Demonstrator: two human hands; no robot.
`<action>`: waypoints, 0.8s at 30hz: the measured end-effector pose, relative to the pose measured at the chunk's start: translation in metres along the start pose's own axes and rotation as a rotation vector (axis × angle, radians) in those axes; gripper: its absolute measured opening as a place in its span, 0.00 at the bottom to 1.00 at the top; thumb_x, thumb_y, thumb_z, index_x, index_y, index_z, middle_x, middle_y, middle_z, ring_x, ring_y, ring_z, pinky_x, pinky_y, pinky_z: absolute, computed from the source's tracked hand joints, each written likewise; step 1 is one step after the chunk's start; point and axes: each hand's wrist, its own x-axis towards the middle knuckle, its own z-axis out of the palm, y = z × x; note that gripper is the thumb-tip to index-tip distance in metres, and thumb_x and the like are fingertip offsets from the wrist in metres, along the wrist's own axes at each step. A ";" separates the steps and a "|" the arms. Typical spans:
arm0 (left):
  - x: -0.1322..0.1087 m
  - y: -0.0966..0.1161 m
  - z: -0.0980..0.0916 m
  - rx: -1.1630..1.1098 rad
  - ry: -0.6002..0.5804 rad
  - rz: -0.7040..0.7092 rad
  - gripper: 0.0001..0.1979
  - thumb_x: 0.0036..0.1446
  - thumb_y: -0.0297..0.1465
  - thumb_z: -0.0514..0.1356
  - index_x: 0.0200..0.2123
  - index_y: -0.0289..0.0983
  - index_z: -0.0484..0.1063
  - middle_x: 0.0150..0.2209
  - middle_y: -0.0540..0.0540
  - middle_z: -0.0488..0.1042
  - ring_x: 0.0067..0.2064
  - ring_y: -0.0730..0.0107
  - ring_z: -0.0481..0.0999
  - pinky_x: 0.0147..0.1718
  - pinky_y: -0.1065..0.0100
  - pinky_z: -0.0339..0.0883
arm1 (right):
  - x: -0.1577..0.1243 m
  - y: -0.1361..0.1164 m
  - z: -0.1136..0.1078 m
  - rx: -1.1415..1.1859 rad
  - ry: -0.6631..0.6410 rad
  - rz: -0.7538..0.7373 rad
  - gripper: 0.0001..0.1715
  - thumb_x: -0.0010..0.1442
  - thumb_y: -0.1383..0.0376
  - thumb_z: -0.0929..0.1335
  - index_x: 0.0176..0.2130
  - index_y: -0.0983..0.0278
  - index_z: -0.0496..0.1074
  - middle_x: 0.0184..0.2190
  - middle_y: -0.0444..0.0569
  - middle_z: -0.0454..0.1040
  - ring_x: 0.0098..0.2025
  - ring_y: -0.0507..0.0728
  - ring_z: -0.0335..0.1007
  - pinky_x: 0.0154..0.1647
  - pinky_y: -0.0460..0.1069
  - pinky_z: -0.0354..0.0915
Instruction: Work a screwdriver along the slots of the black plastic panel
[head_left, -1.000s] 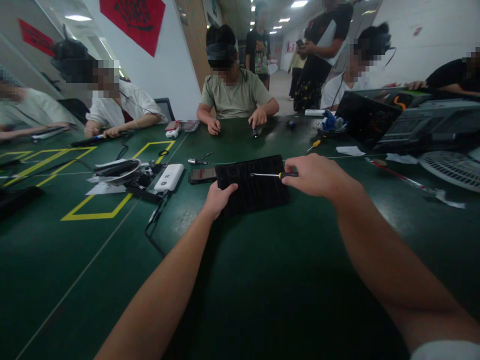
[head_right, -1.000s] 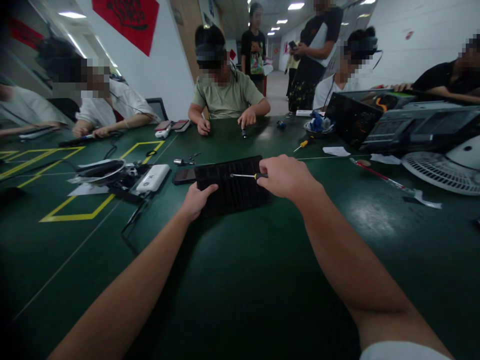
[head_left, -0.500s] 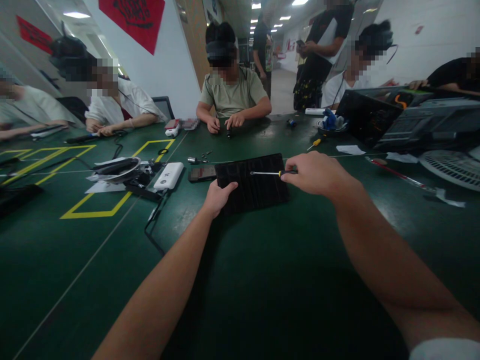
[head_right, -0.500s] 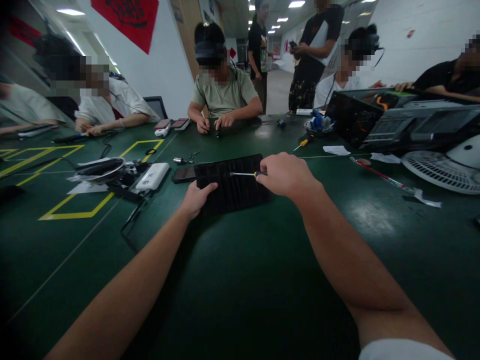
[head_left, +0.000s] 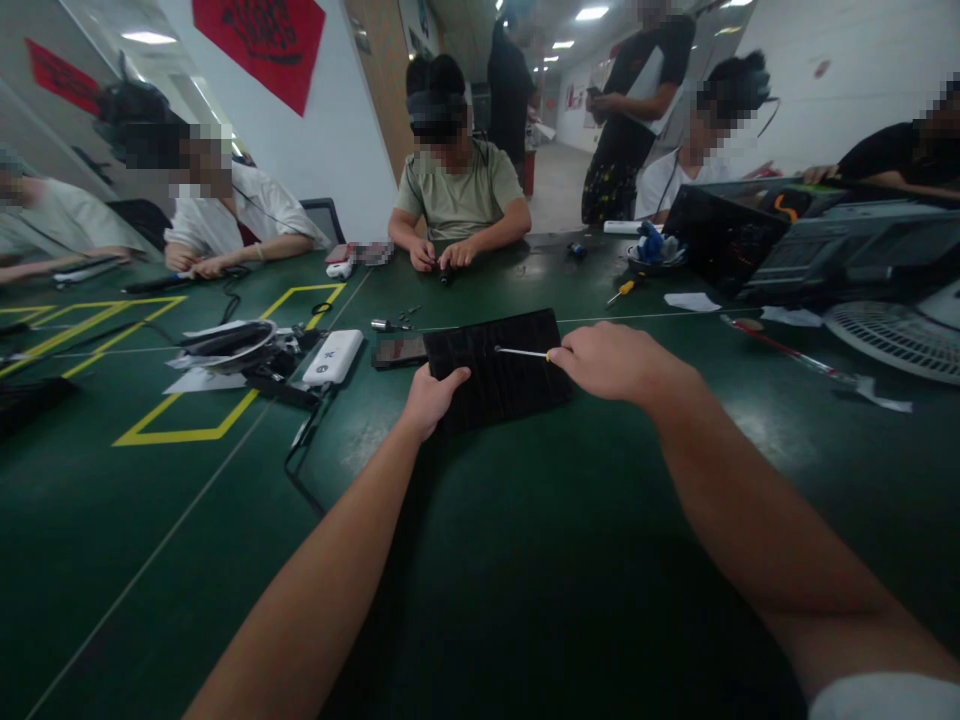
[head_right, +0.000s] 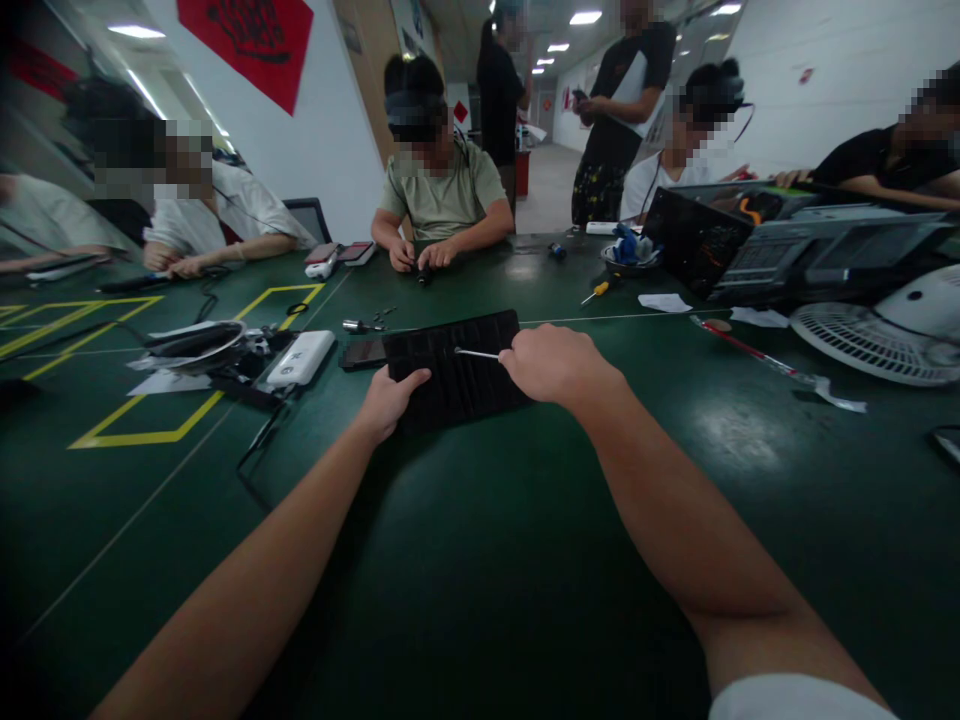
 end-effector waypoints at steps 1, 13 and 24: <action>0.000 0.000 0.000 -0.002 -0.002 -0.001 0.20 0.44 0.36 0.79 0.41 0.38 0.83 0.42 0.42 0.89 0.50 0.47 0.88 0.60 0.45 0.80 | -0.001 0.002 -0.002 0.001 -0.006 -0.010 0.35 0.79 0.48 0.58 0.54 0.64 0.85 0.56 0.67 0.85 0.56 0.75 0.82 0.51 0.63 0.73; 0.000 0.000 -0.002 0.004 -0.027 -0.007 0.20 0.45 0.37 0.78 0.41 0.39 0.82 0.42 0.42 0.88 0.49 0.47 0.89 0.57 0.46 0.82 | -0.008 0.025 -0.009 -0.013 0.281 -0.035 0.17 0.68 0.54 0.72 0.50 0.56 0.87 0.46 0.56 0.87 0.49 0.70 0.81 0.44 0.58 0.69; 0.002 -0.004 -0.003 -0.003 -0.041 0.020 0.23 0.43 0.39 0.79 0.43 0.38 0.83 0.43 0.43 0.89 0.49 0.48 0.89 0.59 0.46 0.81 | -0.006 0.011 -0.007 0.028 0.402 -0.042 0.15 0.66 0.57 0.74 0.51 0.55 0.87 0.45 0.56 0.87 0.48 0.70 0.81 0.44 0.58 0.67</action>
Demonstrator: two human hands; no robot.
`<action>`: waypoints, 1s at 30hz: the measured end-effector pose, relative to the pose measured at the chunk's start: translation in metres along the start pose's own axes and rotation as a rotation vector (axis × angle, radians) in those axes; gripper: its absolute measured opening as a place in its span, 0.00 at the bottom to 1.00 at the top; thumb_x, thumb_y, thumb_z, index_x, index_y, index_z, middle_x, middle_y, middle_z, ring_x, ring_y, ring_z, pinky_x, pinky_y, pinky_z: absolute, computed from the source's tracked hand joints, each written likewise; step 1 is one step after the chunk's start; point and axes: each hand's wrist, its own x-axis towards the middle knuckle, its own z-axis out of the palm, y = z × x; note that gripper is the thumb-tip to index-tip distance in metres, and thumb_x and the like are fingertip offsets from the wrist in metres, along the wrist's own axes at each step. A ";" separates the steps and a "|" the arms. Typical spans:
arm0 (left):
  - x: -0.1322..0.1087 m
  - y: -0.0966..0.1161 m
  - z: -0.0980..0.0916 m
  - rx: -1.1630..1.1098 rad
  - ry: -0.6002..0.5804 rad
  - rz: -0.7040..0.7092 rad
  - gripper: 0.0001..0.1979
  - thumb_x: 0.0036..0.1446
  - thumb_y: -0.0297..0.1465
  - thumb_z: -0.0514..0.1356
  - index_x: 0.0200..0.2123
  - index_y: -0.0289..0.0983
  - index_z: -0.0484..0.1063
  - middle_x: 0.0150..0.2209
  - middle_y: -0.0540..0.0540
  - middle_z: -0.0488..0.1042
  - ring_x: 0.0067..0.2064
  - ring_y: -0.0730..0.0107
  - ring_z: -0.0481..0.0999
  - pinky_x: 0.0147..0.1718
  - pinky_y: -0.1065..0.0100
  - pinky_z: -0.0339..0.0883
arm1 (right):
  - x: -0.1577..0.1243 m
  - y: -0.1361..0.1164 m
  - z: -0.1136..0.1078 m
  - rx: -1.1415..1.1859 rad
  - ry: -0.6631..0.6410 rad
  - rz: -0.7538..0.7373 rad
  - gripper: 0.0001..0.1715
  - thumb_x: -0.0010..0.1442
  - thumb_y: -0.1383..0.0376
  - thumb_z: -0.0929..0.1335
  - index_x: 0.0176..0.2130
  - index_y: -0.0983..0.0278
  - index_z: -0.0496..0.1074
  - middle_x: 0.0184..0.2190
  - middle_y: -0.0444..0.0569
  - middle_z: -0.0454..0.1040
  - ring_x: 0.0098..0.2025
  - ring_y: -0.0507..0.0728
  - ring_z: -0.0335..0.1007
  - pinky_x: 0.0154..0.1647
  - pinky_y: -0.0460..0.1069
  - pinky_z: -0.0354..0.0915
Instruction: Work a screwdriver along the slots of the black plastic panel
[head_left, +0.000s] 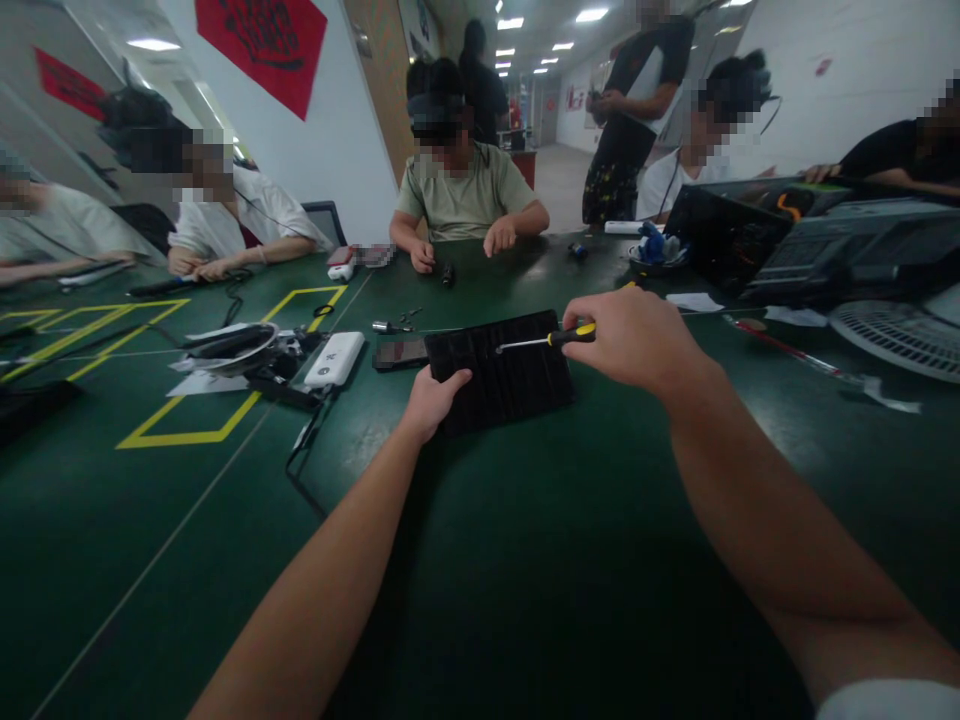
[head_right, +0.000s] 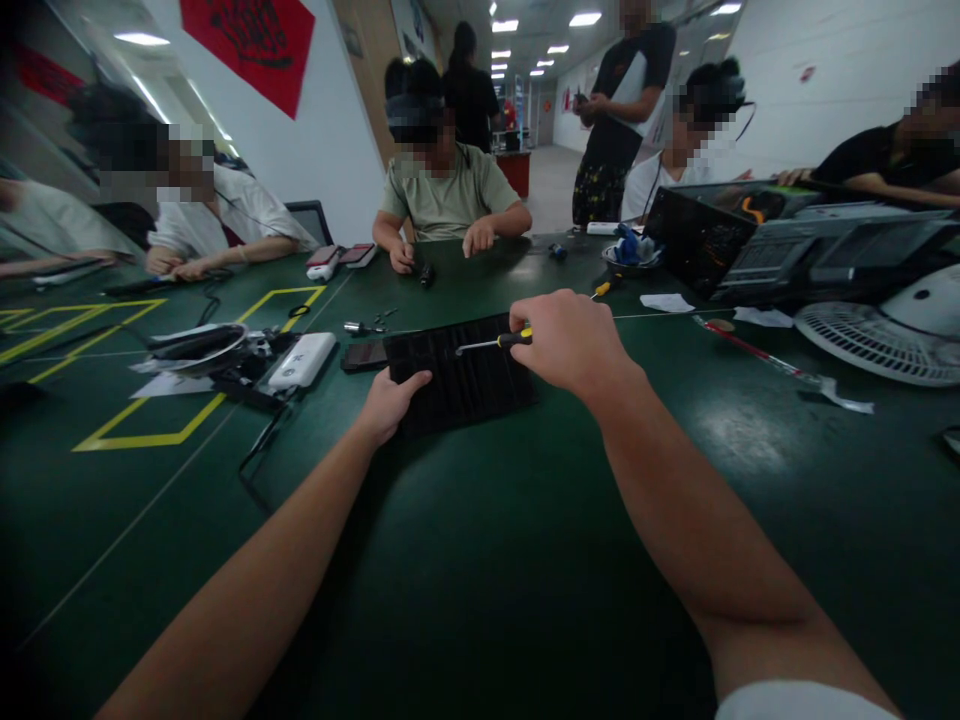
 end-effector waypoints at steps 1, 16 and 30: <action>0.000 0.000 0.000 0.001 0.000 -0.001 0.23 0.44 0.39 0.79 0.43 0.38 0.83 0.43 0.42 0.89 0.49 0.48 0.89 0.58 0.46 0.82 | 0.000 -0.001 0.000 0.001 0.001 0.003 0.15 0.66 0.57 0.74 0.50 0.55 0.88 0.45 0.56 0.87 0.48 0.70 0.81 0.44 0.58 0.67; -0.004 0.005 0.001 0.005 0.012 -0.027 0.20 0.46 0.37 0.78 0.42 0.39 0.82 0.42 0.42 0.88 0.49 0.48 0.88 0.57 0.47 0.82 | 0.002 -0.002 0.006 0.019 -0.065 0.029 0.19 0.69 0.52 0.71 0.49 0.57 0.89 0.46 0.58 0.88 0.50 0.72 0.82 0.45 0.60 0.71; -0.002 0.004 0.002 0.010 0.017 -0.025 0.22 0.43 0.38 0.79 0.41 0.38 0.83 0.42 0.43 0.88 0.48 0.49 0.88 0.57 0.48 0.81 | 0.003 -0.002 0.006 0.002 -0.118 0.064 0.24 0.71 0.50 0.69 0.51 0.58 0.89 0.47 0.61 0.88 0.51 0.73 0.82 0.46 0.62 0.73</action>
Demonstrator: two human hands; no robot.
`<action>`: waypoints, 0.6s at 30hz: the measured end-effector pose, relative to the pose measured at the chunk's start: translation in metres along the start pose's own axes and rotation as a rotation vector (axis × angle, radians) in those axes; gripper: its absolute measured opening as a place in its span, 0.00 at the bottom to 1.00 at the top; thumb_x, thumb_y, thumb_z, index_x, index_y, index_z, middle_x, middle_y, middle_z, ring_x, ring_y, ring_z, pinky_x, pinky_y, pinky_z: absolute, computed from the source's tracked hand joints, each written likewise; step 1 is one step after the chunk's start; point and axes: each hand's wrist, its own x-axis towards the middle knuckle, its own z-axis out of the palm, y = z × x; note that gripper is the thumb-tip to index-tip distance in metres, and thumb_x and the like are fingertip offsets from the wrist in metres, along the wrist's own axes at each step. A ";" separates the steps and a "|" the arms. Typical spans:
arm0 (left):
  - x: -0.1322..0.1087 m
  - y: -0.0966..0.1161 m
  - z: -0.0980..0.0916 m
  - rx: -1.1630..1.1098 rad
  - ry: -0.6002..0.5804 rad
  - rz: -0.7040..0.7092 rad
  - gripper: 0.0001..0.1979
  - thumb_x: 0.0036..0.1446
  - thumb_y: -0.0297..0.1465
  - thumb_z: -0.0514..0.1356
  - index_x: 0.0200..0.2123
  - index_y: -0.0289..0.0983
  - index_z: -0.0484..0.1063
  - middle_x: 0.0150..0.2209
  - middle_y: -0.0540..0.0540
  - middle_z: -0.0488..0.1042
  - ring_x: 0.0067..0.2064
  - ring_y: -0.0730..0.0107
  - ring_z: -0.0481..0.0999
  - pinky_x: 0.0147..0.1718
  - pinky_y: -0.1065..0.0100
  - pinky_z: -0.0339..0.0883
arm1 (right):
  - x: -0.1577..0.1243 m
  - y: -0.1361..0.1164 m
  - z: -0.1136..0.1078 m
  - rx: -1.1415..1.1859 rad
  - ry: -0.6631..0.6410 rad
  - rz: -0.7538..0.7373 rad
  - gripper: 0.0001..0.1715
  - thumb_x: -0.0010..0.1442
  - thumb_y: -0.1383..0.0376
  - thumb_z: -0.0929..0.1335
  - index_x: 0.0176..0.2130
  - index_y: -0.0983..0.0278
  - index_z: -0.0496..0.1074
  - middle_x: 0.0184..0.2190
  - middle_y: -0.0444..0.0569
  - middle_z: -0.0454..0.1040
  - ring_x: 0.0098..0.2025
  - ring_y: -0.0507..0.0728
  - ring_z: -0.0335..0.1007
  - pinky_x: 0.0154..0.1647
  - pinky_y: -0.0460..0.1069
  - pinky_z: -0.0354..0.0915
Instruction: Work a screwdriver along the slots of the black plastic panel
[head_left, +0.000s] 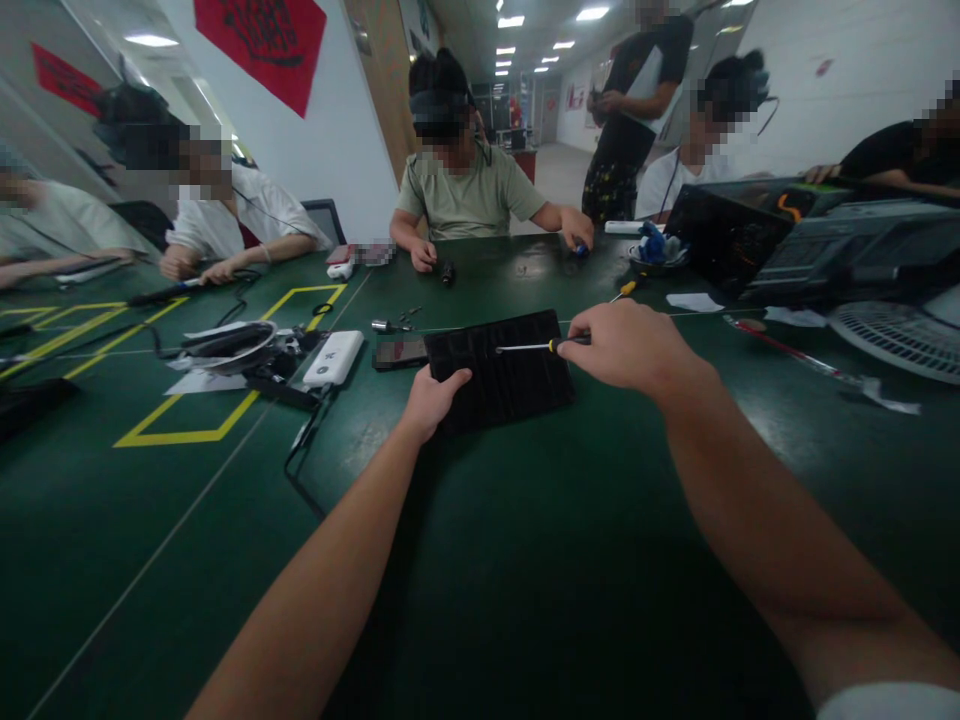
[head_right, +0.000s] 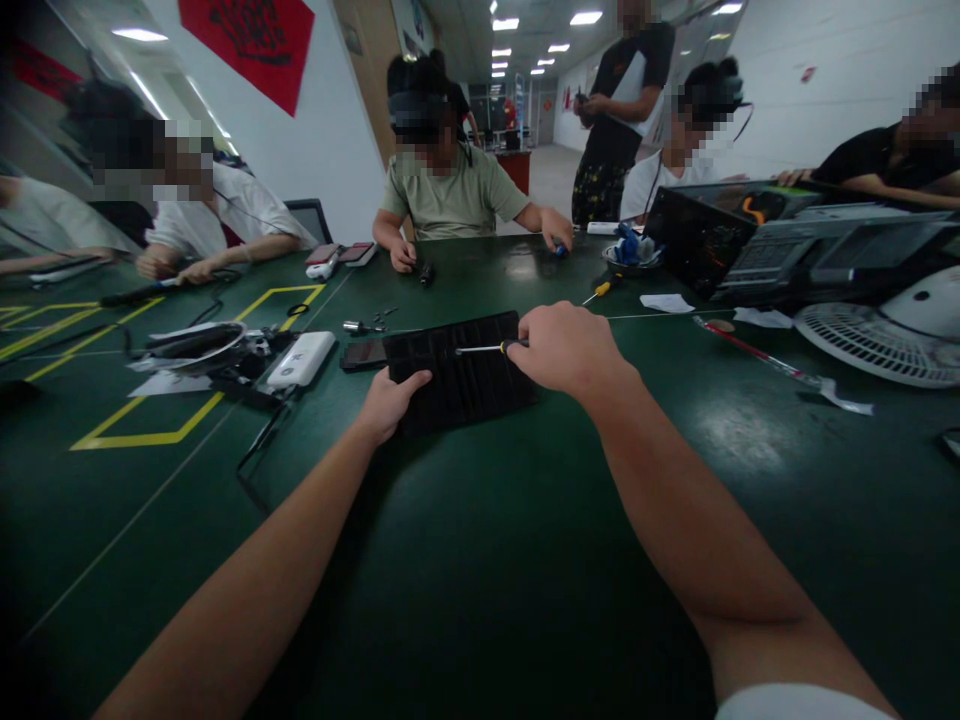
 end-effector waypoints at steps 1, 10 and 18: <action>0.000 0.000 0.000 -0.002 -0.001 0.003 0.22 0.43 0.38 0.79 0.42 0.38 0.83 0.42 0.43 0.88 0.48 0.49 0.88 0.57 0.48 0.81 | 0.001 0.000 0.000 0.002 -0.004 0.004 0.24 0.70 0.50 0.68 0.51 0.58 0.89 0.47 0.61 0.88 0.50 0.72 0.82 0.46 0.62 0.73; 0.002 -0.002 -0.001 -0.015 -0.003 0.002 0.22 0.43 0.38 0.79 0.41 0.38 0.83 0.42 0.42 0.88 0.48 0.48 0.89 0.57 0.47 0.81 | 0.005 0.000 0.002 0.005 -0.041 0.028 0.26 0.70 0.47 0.67 0.50 0.58 0.88 0.47 0.61 0.87 0.50 0.73 0.82 0.46 0.62 0.72; 0.003 -0.004 -0.003 -0.009 -0.010 0.009 0.21 0.45 0.38 0.79 0.42 0.38 0.83 0.43 0.41 0.88 0.49 0.47 0.89 0.58 0.46 0.81 | 0.005 0.006 0.003 0.031 -0.011 0.015 0.17 0.67 0.50 0.72 0.47 0.56 0.84 0.44 0.56 0.86 0.46 0.69 0.81 0.41 0.58 0.68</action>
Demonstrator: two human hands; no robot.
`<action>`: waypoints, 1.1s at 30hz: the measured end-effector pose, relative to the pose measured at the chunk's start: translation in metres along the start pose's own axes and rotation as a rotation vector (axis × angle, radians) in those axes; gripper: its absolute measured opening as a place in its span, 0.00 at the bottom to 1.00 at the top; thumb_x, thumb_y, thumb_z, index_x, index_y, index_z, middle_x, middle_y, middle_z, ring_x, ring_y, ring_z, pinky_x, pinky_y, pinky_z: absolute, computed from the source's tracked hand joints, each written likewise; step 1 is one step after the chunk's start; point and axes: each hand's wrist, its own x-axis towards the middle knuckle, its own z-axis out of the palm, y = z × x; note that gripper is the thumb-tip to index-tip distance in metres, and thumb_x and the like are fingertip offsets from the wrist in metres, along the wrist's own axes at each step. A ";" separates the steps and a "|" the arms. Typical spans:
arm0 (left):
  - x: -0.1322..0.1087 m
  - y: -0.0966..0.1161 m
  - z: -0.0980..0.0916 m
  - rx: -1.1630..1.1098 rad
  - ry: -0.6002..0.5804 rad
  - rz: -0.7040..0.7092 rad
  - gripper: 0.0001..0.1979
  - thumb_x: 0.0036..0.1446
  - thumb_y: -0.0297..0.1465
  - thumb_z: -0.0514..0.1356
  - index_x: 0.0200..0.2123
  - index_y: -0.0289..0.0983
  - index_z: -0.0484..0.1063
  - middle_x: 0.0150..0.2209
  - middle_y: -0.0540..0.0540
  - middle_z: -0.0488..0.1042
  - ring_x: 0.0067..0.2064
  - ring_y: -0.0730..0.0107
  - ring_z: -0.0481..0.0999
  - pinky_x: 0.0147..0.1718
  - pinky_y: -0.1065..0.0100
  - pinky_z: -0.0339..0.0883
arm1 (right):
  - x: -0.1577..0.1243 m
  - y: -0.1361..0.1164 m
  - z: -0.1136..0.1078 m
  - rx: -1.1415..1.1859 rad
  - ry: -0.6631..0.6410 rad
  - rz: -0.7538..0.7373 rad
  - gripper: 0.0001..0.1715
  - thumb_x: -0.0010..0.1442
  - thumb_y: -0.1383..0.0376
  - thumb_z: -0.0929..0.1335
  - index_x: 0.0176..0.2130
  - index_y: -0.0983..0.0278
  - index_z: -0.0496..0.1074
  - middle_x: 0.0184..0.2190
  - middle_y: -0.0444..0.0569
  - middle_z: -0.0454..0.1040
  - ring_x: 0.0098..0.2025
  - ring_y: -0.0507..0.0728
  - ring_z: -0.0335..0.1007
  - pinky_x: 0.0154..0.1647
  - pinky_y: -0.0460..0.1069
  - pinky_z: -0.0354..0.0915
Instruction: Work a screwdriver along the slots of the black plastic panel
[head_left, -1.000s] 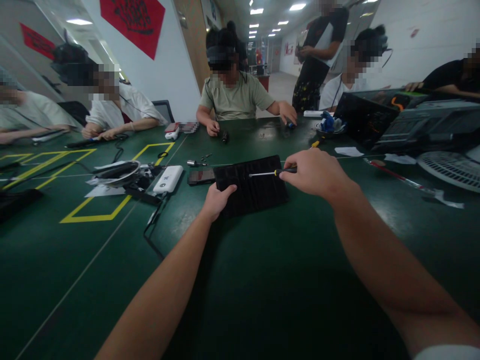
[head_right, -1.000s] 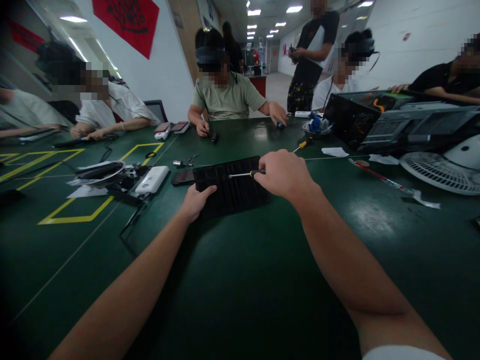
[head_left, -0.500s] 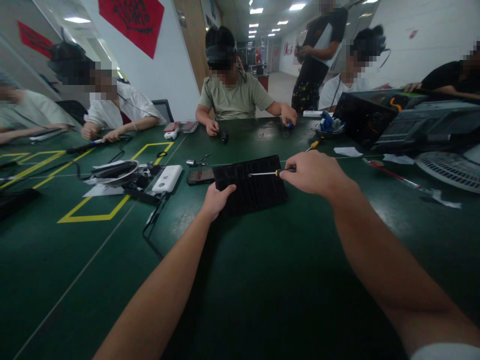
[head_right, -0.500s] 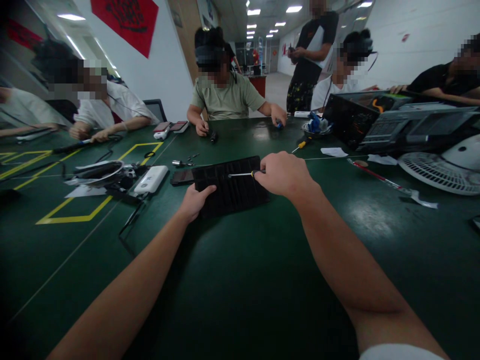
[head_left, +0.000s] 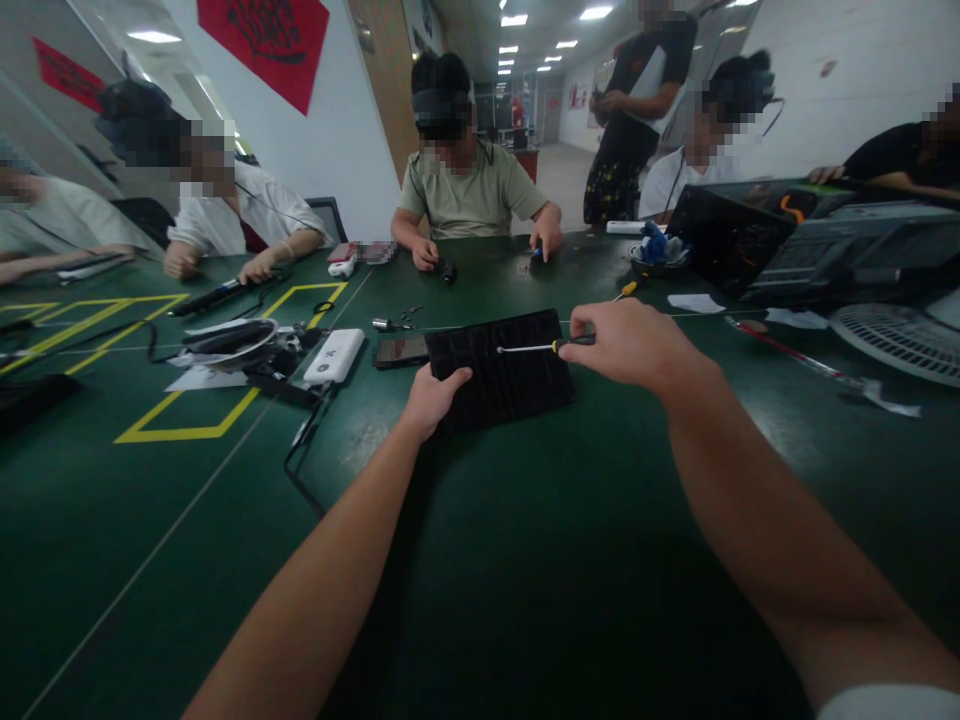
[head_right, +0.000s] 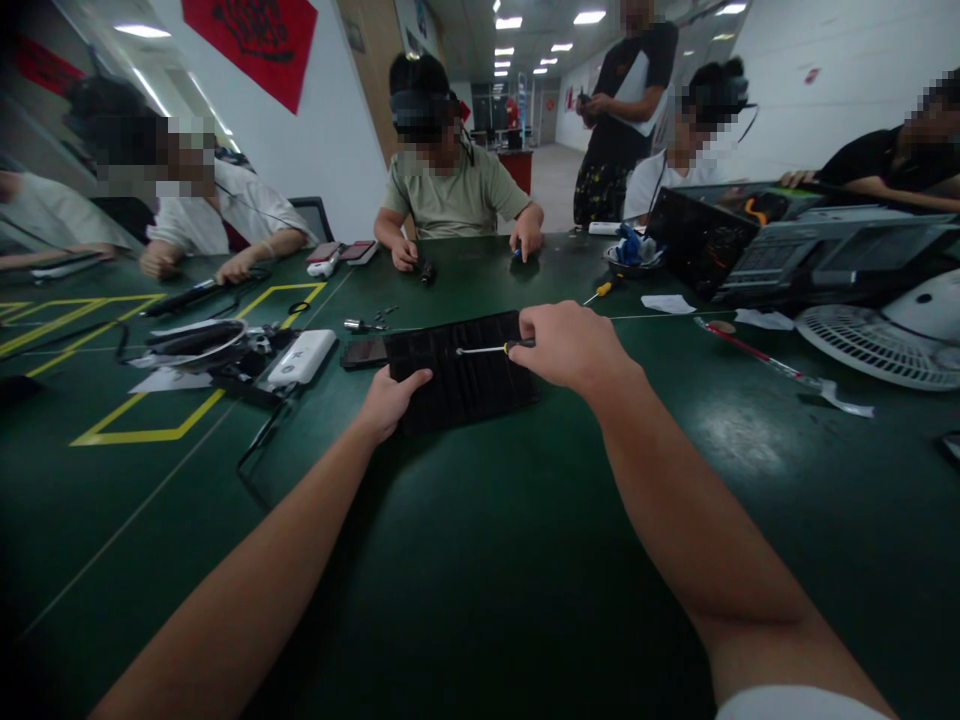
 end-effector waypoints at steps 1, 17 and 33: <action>0.000 0.000 0.000 0.002 0.002 -0.001 0.21 0.44 0.38 0.79 0.42 0.38 0.83 0.42 0.42 0.88 0.49 0.46 0.89 0.58 0.46 0.81 | 0.000 0.000 0.000 -0.007 -0.001 -0.004 0.15 0.66 0.51 0.73 0.45 0.56 0.84 0.44 0.56 0.86 0.46 0.68 0.80 0.41 0.57 0.67; 0.000 0.001 0.001 -0.001 0.004 0.001 0.22 0.43 0.38 0.79 0.41 0.38 0.84 0.42 0.42 0.89 0.48 0.47 0.88 0.58 0.45 0.81 | 0.000 -0.002 -0.001 0.011 0.084 -0.019 0.20 0.68 0.47 0.73 0.44 0.58 0.87 0.41 0.56 0.86 0.44 0.68 0.80 0.40 0.57 0.66; 0.000 0.000 0.000 0.004 -0.019 0.000 0.22 0.45 0.38 0.78 0.43 0.37 0.84 0.44 0.41 0.89 0.50 0.46 0.88 0.59 0.44 0.81 | 0.002 -0.002 0.001 -0.006 0.000 0.008 0.22 0.72 0.47 0.70 0.47 0.58 0.88 0.43 0.59 0.86 0.46 0.70 0.81 0.41 0.59 0.68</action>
